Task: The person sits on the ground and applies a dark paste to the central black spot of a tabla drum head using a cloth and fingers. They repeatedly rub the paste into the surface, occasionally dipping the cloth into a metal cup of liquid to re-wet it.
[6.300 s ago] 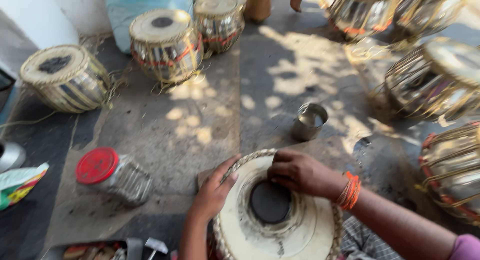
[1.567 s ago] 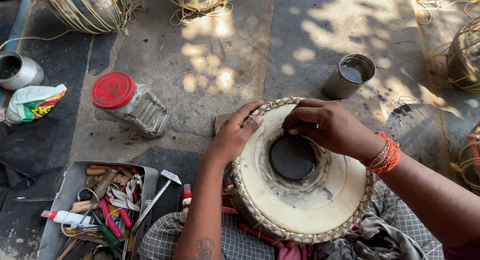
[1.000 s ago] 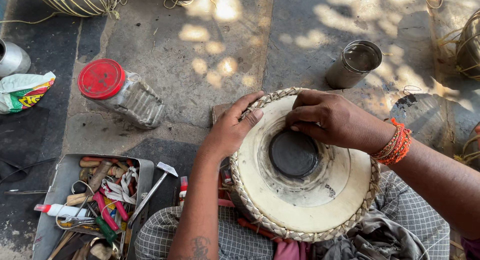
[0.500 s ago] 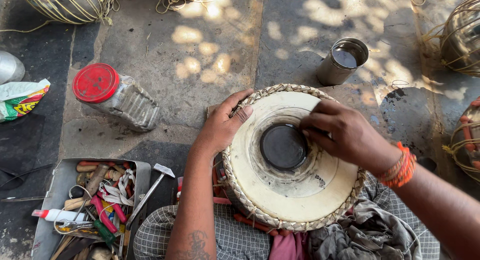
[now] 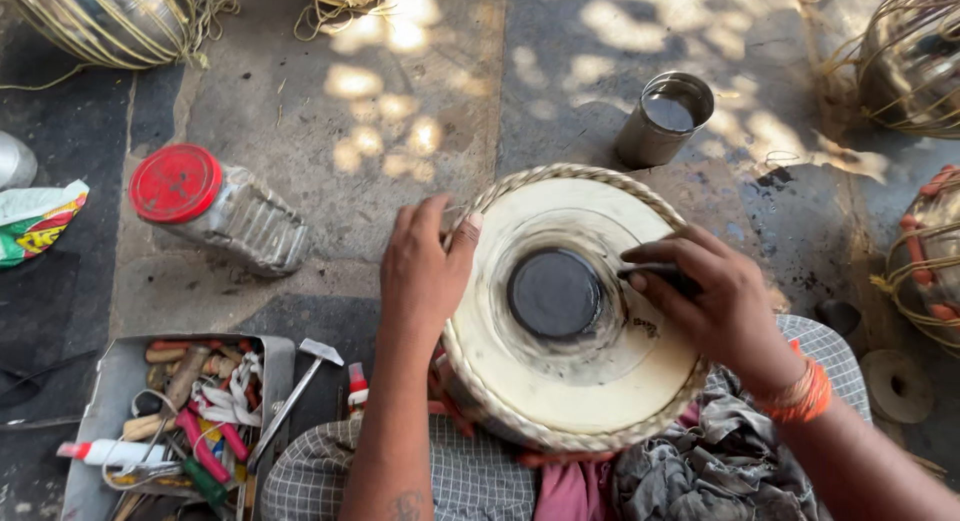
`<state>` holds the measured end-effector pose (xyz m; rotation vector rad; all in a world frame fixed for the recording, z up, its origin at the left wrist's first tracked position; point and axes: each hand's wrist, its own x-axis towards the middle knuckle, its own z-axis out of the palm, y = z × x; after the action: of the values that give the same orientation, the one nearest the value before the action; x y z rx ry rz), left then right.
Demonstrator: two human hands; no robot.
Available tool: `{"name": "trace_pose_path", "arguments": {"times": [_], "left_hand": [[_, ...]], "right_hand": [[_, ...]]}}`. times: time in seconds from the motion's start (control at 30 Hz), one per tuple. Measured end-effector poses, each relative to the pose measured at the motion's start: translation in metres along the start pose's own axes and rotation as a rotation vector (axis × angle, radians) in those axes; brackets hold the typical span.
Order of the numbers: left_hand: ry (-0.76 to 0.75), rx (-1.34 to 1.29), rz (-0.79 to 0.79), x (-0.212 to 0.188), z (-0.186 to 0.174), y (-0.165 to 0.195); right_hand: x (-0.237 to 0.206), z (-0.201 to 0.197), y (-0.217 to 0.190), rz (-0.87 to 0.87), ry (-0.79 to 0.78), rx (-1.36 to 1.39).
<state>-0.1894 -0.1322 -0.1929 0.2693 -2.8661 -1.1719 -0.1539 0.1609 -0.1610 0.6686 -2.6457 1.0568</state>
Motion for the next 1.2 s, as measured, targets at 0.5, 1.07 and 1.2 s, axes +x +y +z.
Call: {"name": "trace_pose_path", "arguments": {"times": [0.5, 1.07, 1.2], "left_hand": [[-0.237, -0.408, 0.24, 0.011, 0.003, -0.011], [-0.277, -0.362, 0.114, 0.012, 0.001, -0.005], [-0.197, -0.325, 0.158, 0.012, 0.001, -0.003]], "right_hand": [[0.097, 0.021, -0.015, -0.416, -0.418, 0.056], [0.031, 0.008, -0.009, -0.184, -0.235, -0.145], [-0.008, 0.008, -0.037, 0.092, -0.238, -0.232]]}}
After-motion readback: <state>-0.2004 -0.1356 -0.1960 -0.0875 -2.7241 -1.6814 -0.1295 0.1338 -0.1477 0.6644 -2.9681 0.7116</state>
